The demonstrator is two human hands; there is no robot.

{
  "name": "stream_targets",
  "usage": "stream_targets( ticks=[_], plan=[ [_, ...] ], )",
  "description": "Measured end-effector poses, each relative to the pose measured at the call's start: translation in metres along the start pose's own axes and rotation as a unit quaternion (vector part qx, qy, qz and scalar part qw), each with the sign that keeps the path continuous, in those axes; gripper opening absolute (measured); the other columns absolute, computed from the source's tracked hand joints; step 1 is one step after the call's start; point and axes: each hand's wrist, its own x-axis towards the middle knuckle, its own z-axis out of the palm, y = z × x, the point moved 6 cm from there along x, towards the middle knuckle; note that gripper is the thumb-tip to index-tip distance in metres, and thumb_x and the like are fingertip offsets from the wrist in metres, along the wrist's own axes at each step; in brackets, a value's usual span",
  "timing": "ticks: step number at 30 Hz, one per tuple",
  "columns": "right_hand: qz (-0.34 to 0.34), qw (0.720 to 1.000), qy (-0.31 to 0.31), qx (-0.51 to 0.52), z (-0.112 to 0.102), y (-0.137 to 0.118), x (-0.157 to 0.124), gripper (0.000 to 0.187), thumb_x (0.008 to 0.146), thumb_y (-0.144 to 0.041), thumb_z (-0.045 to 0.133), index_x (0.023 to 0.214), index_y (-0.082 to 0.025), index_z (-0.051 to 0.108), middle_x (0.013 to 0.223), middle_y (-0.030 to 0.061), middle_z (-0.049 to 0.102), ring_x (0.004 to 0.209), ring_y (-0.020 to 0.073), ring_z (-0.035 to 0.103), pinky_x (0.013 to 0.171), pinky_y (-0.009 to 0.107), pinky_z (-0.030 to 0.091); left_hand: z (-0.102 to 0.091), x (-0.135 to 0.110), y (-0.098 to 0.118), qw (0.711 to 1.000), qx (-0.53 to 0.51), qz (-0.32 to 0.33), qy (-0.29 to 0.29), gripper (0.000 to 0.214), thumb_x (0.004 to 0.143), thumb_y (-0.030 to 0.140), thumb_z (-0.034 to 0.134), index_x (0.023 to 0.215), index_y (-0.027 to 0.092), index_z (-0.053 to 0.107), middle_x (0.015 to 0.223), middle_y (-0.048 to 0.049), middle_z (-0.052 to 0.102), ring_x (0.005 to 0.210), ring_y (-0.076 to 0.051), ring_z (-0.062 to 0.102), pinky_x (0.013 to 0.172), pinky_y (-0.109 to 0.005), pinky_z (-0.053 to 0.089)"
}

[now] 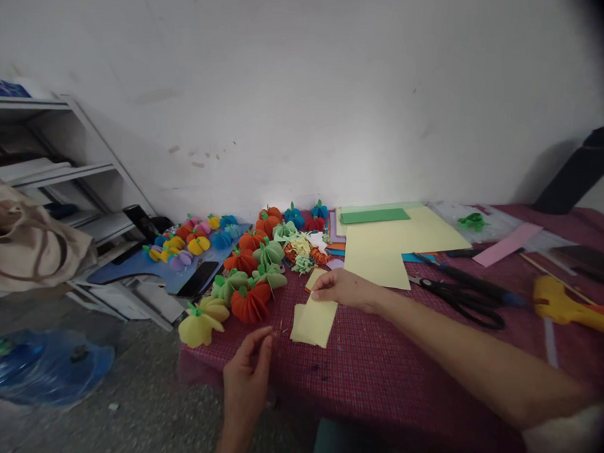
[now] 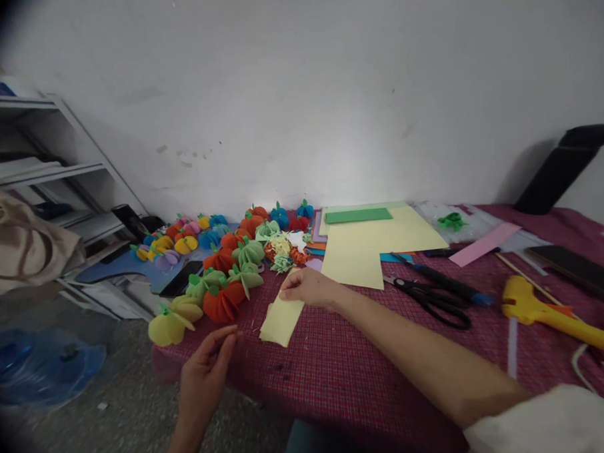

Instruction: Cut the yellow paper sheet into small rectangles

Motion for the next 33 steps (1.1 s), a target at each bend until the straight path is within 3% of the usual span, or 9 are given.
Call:
stream_targets(
  ticks=[3, 6, 9, 14, 16, 20, 22, 27, 33],
  plan=[
    [-0.008, 0.996, -0.021, -0.086, 0.012, 0.007, 0.016, 0.023, 0.062, -0.034, 0.063, 0.073, -0.014, 0.065, 0.065, 0.0011, 0.062, 0.058, 0.0104, 0.052, 0.054, 0.021, 0.038, 0.006, 0.002, 0.011, 0.986, 0.108, 0.125, 0.003, 0.031, 0.081, 0.026, 0.045, 0.111, 0.021, 0.052, 0.111, -0.0066, 0.058, 0.103, -0.019, 0.051, 0.087, -0.033, 0.036],
    [-0.027, 0.980, -0.031, -0.195, 0.022, 0.015, 0.029, 0.024, 0.065, -0.033, 0.060, 0.078, -0.015, 0.066, 0.069, 0.0013, 0.064, 0.061, 0.0103, 0.054, 0.052, 0.019, 0.038, 0.024, 0.001, 0.021, 0.947, 0.219, 0.234, -0.036, 0.037, 0.082, 0.022, 0.042, 0.118, 0.023, 0.047, 0.120, -0.0071, 0.052, 0.113, -0.020, 0.044, 0.092, -0.038, 0.031],
    [-0.034, 0.961, -0.012, -0.273, 0.026, 0.019, 0.036, 0.022, 0.067, -0.031, 0.058, 0.078, -0.015, 0.067, 0.068, 0.0017, 0.065, 0.059, 0.0105, 0.054, 0.051, 0.019, 0.037, 0.044, -0.003, 0.026, 0.904, 0.288, 0.303, -0.093, 0.038, 0.083, 0.023, 0.042, 0.120, 0.021, 0.045, 0.124, -0.0078, 0.049, 0.116, -0.021, 0.041, 0.094, -0.041, 0.029],
    [-0.052, 0.941, 0.047, -0.332, 0.030, 0.011, 0.027, 0.018, 0.069, -0.026, 0.055, 0.078, -0.015, 0.065, 0.074, 0.0054, 0.064, 0.070, 0.0158, 0.055, 0.061, 0.025, 0.037, 0.059, -0.008, 0.030, 0.882, 0.331, 0.303, -0.147, 0.034, 0.081, 0.035, 0.045, 0.111, 0.021, 0.053, 0.116, -0.0066, 0.056, 0.110, -0.022, 0.048, 0.092, -0.044, 0.031],
    [-0.097, 0.920, 0.063, -0.373, 0.034, 0.001, 0.016, 0.018, 0.073, -0.023, 0.050, 0.082, -0.015, 0.064, 0.082, 0.0072, 0.064, 0.080, 0.0187, 0.054, 0.069, 0.029, 0.036, 0.060, -0.008, 0.031, 0.879, 0.336, 0.303, -0.153, 0.036, 0.081, 0.037, 0.045, 0.111, 0.020, 0.053, 0.116, -0.0072, 0.056, 0.110, -0.023, 0.047, 0.092, -0.043, 0.032],
    [-0.260, 0.847, -0.019, -0.464, 0.057, -0.011, -0.012, 0.022, 0.077, -0.017, 0.045, 0.093, -0.018, 0.061, 0.093, 0.0049, 0.064, 0.091, 0.0179, 0.052, 0.082, 0.031, 0.032, 0.059, -0.010, 0.026, 0.862, 0.353, 0.328, -0.160, 0.040, 0.082, 0.038, 0.043, 0.117, 0.020, 0.049, 0.119, -0.0082, 0.054, 0.111, -0.022, 0.047, 0.091, -0.041, 0.033],
    [-0.301, 0.816, -0.056, -0.490, 0.061, -0.005, -0.022, 0.026, 0.079, -0.017, 0.045, 0.102, -0.018, 0.057, 0.103, 0.0048, 0.061, 0.099, 0.0172, 0.049, 0.088, 0.032, 0.029, 0.060, -0.011, 0.019, 0.845, 0.370, 0.348, -0.167, 0.043, 0.083, 0.037, 0.041, 0.122, 0.020, 0.044, 0.122, -0.0084, 0.051, 0.111, -0.022, 0.046, 0.091, -0.040, 0.032],
    [-0.297, 0.773, -0.016, -0.560, 0.049, 0.010, -0.025, 0.030, 0.083, -0.017, 0.038, 0.110, -0.015, 0.051, 0.119, 0.0056, 0.052, 0.109, 0.0173, 0.043, 0.092, 0.036, 0.024, 0.058, -0.011, 0.001, 0.821, 0.411, 0.364, -0.154, 0.049, 0.081, 0.043, 0.041, 0.126, 0.025, 0.038, 0.128, -0.0052, 0.044, 0.117, -0.023, 0.040, 0.092, -0.041, 0.030],
    [-0.287, 0.753, 0.027, -0.591, 0.051, 0.004, -0.020, 0.020, 0.083, -0.020, 0.041, 0.094, -0.019, 0.058, 0.102, 0.0056, 0.061, 0.097, 0.0191, 0.049, 0.079, 0.037, 0.032, 0.057, -0.011, -0.006, 0.816, 0.443, 0.338, -0.155, 0.050, 0.079, 0.048, 0.040, 0.125, 0.029, 0.040, 0.130, -0.0040, 0.041, 0.120, -0.025, 0.037, 0.092, -0.044, 0.029]
  ],
)
